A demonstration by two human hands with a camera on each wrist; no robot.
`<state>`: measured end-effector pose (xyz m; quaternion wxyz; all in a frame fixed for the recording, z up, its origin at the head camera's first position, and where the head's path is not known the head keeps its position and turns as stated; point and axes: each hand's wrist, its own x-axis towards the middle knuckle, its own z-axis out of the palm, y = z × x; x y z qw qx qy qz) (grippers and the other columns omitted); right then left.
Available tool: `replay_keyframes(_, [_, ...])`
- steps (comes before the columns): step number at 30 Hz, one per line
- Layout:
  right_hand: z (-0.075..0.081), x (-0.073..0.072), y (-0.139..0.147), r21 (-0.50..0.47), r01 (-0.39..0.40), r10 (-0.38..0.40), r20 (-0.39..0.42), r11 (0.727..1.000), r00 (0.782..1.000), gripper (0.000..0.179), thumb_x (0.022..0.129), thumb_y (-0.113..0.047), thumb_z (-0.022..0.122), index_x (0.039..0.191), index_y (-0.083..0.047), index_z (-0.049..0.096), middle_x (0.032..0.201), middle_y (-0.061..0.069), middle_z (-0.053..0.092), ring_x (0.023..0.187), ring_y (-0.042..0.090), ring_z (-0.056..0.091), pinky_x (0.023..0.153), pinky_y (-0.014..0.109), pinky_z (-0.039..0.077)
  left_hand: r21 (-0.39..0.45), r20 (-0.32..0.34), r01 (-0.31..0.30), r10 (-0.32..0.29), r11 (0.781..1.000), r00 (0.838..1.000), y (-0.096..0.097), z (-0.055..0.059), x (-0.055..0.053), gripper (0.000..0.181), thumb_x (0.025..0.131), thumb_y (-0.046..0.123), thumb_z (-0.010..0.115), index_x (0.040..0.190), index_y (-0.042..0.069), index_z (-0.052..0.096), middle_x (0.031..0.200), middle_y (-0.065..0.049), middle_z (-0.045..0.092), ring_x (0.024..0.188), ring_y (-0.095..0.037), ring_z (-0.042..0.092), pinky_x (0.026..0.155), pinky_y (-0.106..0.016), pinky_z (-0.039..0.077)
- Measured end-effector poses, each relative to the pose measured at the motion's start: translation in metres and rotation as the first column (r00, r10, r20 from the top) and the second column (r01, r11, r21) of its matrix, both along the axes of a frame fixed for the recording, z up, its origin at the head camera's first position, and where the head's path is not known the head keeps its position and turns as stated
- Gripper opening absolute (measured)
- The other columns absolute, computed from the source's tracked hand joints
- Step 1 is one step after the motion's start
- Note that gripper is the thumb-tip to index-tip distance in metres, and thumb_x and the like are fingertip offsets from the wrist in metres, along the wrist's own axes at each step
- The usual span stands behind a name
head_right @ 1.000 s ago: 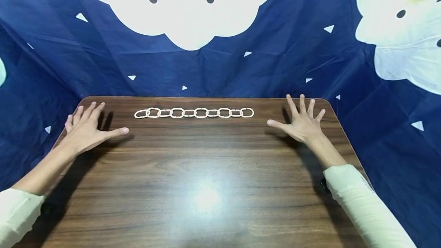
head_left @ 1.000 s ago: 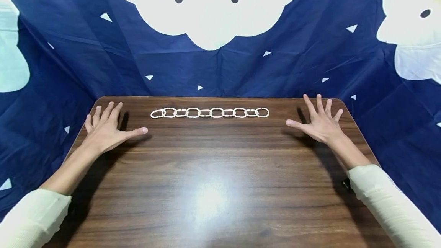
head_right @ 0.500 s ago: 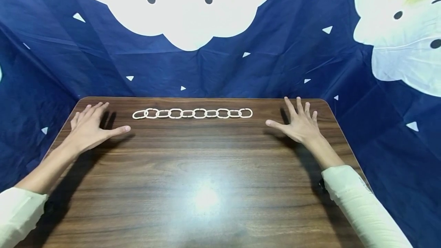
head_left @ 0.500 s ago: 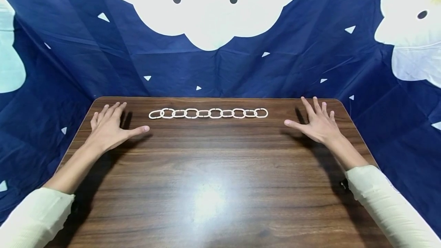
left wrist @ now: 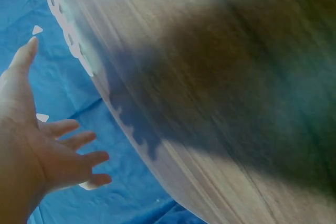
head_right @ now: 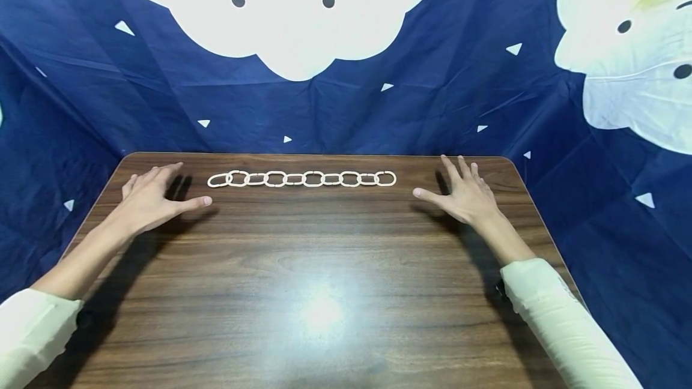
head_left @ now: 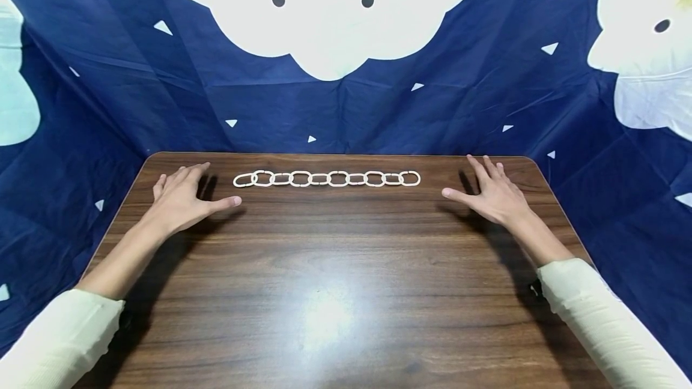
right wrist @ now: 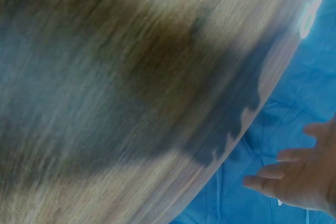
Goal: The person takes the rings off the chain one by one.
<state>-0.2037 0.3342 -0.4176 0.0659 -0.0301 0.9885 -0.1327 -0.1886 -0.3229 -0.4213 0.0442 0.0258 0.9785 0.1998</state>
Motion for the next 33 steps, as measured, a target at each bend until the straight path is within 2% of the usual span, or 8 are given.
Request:
replay_keyframes(6, [0.001, -0.002, -0.002, -0.004, -0.007, 0.007, -0.007, 1.0, 1.0, 0.12, 0.096, -0.092, 0.057, 0.183, -0.023, 0.012, 0.187, 0.03, 0.014, 0.168, 0.066, 0.013, 0.126, 0.088, 0.025, 0.006, -0.004, 0.016, -0.016, 1.0, 1.0, 0.006, 0.003, -0.002, 0.132, 0.087, 0.083, 0.08, 0.176, -0.001, 0.029, 0.175, -0.038, 0.036, 0.162, -0.065, 0.027, 0.131, -0.085, 0.005])
replay_keyframes(15, [0.001, -0.006, -0.005, -0.005, -0.006, 0.006, 0.004, 1.0, 1.0, 0.121, 0.095, -0.094, 0.055, 0.183, -0.021, 0.014, 0.187, 0.027, 0.017, 0.168, 0.064, 0.019, 0.124, 0.089, 0.028, 0.044, -0.063, 0.048, -0.045, 0.998, 0.997, 0.014, 0.007, -0.005, 0.119, 0.09, 0.076, 0.082, 0.17, -0.002, 0.04, 0.173, -0.035, 0.042, 0.163, -0.057, 0.033, 0.132, -0.084, 0.008])
replay_keyframes(18, [0.001, -0.006, -0.007, -0.011, -0.011, 0.011, -0.008, 1.0, 1.0, 0.12, 0.096, -0.093, 0.055, 0.182, -0.019, 0.017, 0.187, 0.026, 0.02, 0.167, 0.063, 0.024, 0.124, 0.088, 0.031, 0.051, -0.074, 0.054, -0.05, 0.997, 0.996, 0.015, 0.008, -0.006, 0.115, 0.091, 0.075, 0.082, 0.168, -0.001, 0.043, 0.172, -0.035, 0.044, 0.162, -0.057, 0.036, 0.13, -0.082, 0.013])
replay_keyframes(23, [0.001, -0.007, -0.009, -0.019, -0.02, 0.02, -0.028, 1.0, 0.999, 0.118, 0.096, -0.092, 0.056, 0.181, -0.018, 0.022, 0.185, 0.026, 0.026, 0.163, 0.062, 0.033, 0.123, 0.084, 0.036, 0.06, -0.069, 0.059, -0.055, 0.996, 0.996, 0.018, 0.009, -0.006, 0.112, 0.092, 0.074, 0.082, 0.166, -0.001, 0.045, 0.169, -0.035, 0.046, 0.156, -0.061, 0.04, 0.121, -0.08, 0.023])
replay_keyframes(33, [0.001, -0.007, -0.01, -0.021, -0.019, 0.019, -0.026, 1.0, 0.999, 0.118, 0.096, -0.093, 0.055, 0.18, -0.016, 0.024, 0.183, 0.028, 0.029, 0.162, 0.061, 0.035, 0.125, 0.082, 0.036, 0.071, -0.065, 0.079, -0.074, 0.994, 0.995, 0.029, 0.009, -0.009, 0.109, 0.093, 0.075, 0.08, 0.163, -0.002, 0.048, 0.166, -0.034, 0.049, 0.157, -0.058, 0.041, 0.123, -0.079, 0.026])
